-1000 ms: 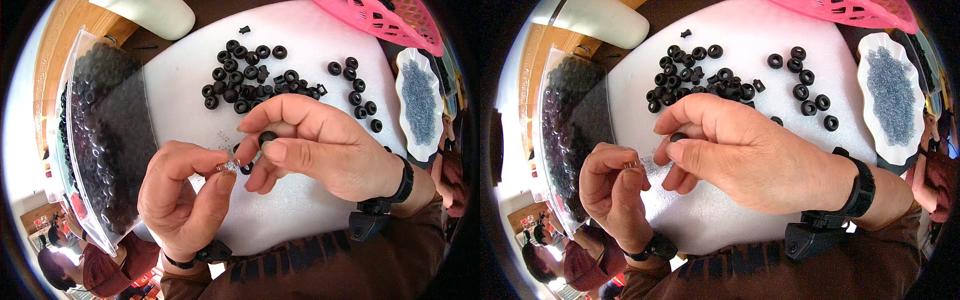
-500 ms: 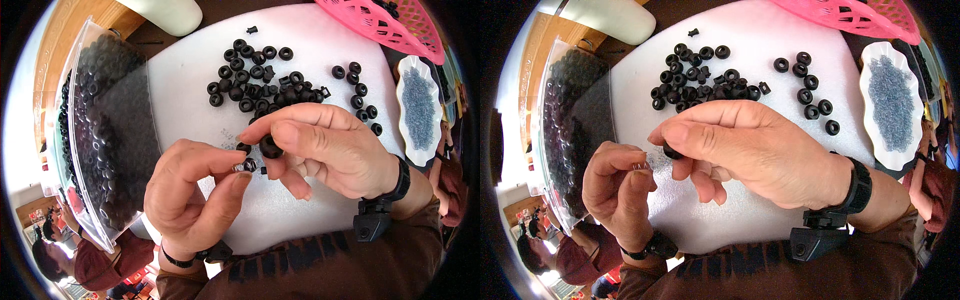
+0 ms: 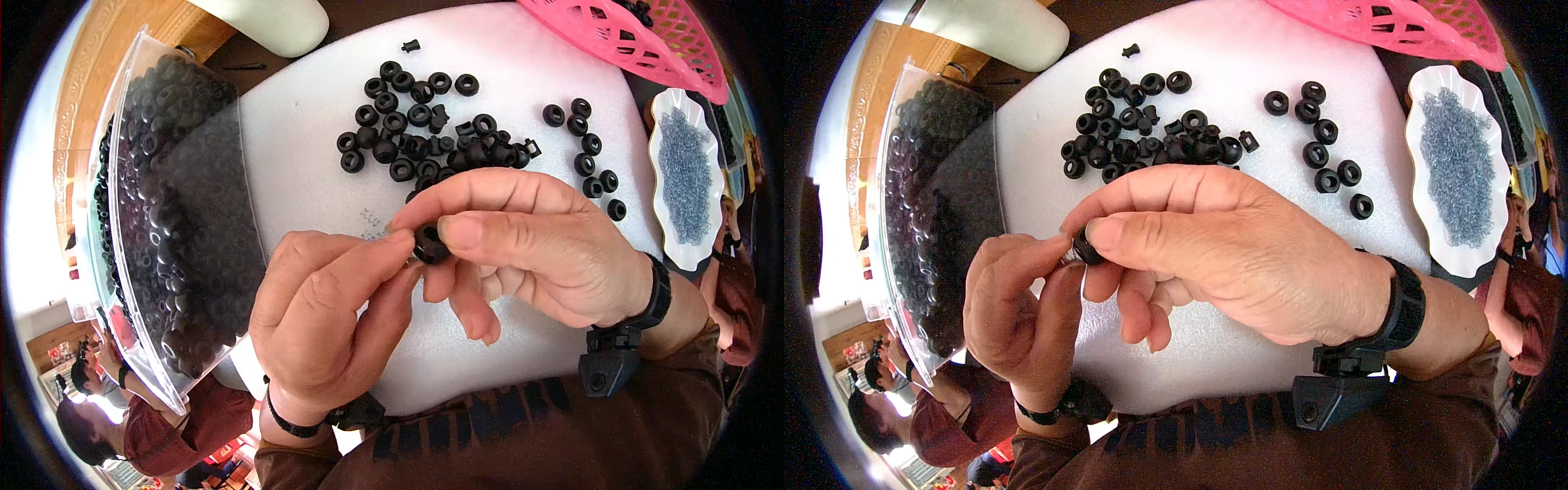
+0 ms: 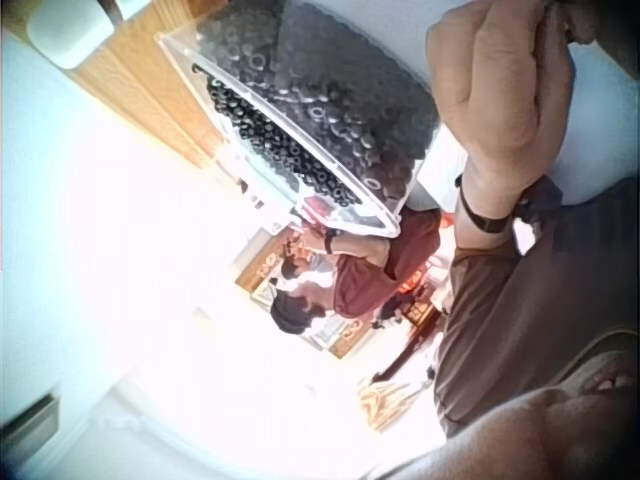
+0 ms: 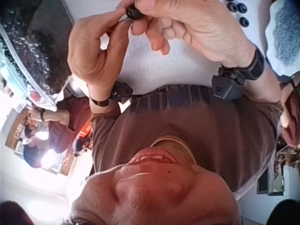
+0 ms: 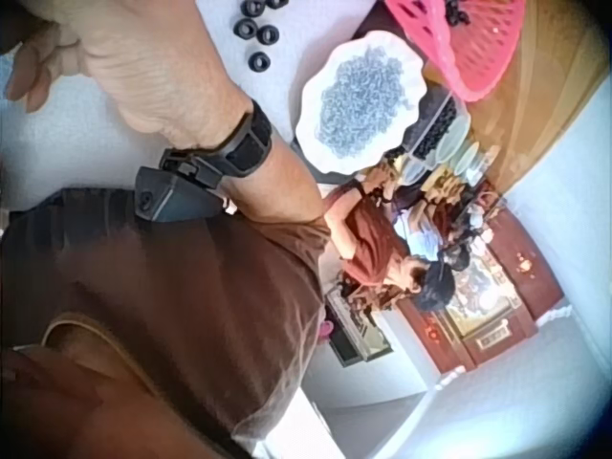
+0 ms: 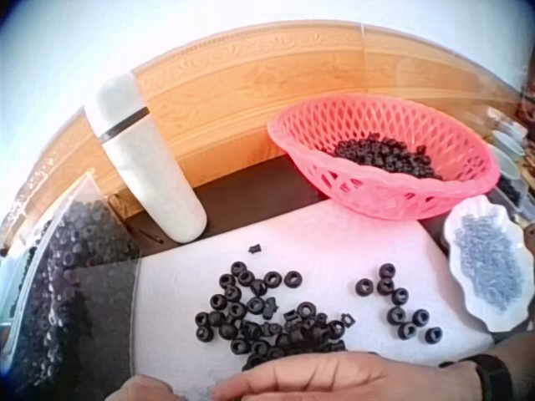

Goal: Assemble small black rubber grommets with white plastic inserts by hand.

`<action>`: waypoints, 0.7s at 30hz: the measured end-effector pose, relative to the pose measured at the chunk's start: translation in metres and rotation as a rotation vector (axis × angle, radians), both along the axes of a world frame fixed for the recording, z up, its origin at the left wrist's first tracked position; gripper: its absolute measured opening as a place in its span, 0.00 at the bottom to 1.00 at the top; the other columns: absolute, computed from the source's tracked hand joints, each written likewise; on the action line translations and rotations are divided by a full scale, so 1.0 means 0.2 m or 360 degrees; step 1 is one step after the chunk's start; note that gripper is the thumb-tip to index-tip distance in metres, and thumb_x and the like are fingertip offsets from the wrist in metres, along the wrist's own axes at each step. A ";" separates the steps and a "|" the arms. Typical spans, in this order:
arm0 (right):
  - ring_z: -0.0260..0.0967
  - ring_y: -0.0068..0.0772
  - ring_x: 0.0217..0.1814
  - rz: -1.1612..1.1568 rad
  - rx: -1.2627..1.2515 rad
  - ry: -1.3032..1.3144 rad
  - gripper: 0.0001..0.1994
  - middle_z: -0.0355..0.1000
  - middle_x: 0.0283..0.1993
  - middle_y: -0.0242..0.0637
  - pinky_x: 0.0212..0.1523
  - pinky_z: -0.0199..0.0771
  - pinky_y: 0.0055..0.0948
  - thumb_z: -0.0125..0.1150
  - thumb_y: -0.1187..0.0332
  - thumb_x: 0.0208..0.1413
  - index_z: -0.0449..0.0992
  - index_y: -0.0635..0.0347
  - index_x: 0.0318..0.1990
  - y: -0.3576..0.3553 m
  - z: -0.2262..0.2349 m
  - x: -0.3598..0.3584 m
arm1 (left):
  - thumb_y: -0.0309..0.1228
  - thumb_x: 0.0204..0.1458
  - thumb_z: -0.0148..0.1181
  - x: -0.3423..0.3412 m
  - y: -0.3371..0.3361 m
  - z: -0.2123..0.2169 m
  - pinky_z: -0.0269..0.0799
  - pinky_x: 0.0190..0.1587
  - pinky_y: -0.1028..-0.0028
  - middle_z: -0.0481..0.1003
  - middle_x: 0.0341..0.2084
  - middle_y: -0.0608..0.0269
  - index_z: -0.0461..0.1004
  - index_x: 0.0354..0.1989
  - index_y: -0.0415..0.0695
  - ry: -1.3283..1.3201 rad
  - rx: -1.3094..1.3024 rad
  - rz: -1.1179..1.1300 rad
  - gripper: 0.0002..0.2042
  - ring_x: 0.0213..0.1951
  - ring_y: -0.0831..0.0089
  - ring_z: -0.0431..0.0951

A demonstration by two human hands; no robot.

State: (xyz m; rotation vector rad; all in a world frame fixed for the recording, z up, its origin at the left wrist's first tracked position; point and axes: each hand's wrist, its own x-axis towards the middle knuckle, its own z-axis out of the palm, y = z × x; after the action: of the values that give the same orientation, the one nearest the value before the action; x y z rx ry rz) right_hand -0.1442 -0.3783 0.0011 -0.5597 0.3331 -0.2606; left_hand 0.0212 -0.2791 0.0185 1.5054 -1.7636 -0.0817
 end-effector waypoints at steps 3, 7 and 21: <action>0.74 0.32 0.24 -0.0022 -0.0001 0.0011 0.15 0.74 0.33 0.47 0.22 0.75 0.23 0.42 0.68 0.63 0.62 0.71 0.51 0.00 0.00 0.00 | 0.14 0.34 0.61 -0.01 0.01 0.01 0.65 0.27 0.80 0.72 0.23 0.59 0.75 0.34 0.36 -0.0104 0.0081 0.0015 0.14 0.26 0.72 0.71; 0.74 0.33 0.24 -0.0019 0.0070 0.0008 0.13 0.73 0.32 0.46 0.22 0.75 0.24 0.43 0.68 0.62 0.62 0.69 0.49 0.01 0.00 0.00 | 0.14 0.35 0.61 -0.02 0.02 0.00 0.66 0.27 0.78 0.73 0.25 0.57 0.75 0.37 0.36 -0.0160 0.0094 -0.0022 0.16 0.26 0.71 0.72; 0.69 0.18 0.26 -0.0276 -0.0586 0.0054 0.17 0.71 0.30 0.35 0.26 0.70 0.15 0.47 0.62 0.61 0.64 0.70 0.49 0.08 -0.03 0.03 | 0.28 0.54 0.53 -0.02 -0.02 -0.05 0.62 0.32 0.82 0.72 0.30 0.60 0.72 0.42 0.33 0.0318 0.0200 -0.0081 0.12 0.30 0.79 0.68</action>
State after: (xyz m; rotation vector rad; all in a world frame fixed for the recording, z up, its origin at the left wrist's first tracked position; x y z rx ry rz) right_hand -0.1376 -0.3626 -0.0050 -0.9003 0.3697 -0.4856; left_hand 0.0167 -0.2832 0.0082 1.4850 -1.6611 -0.3625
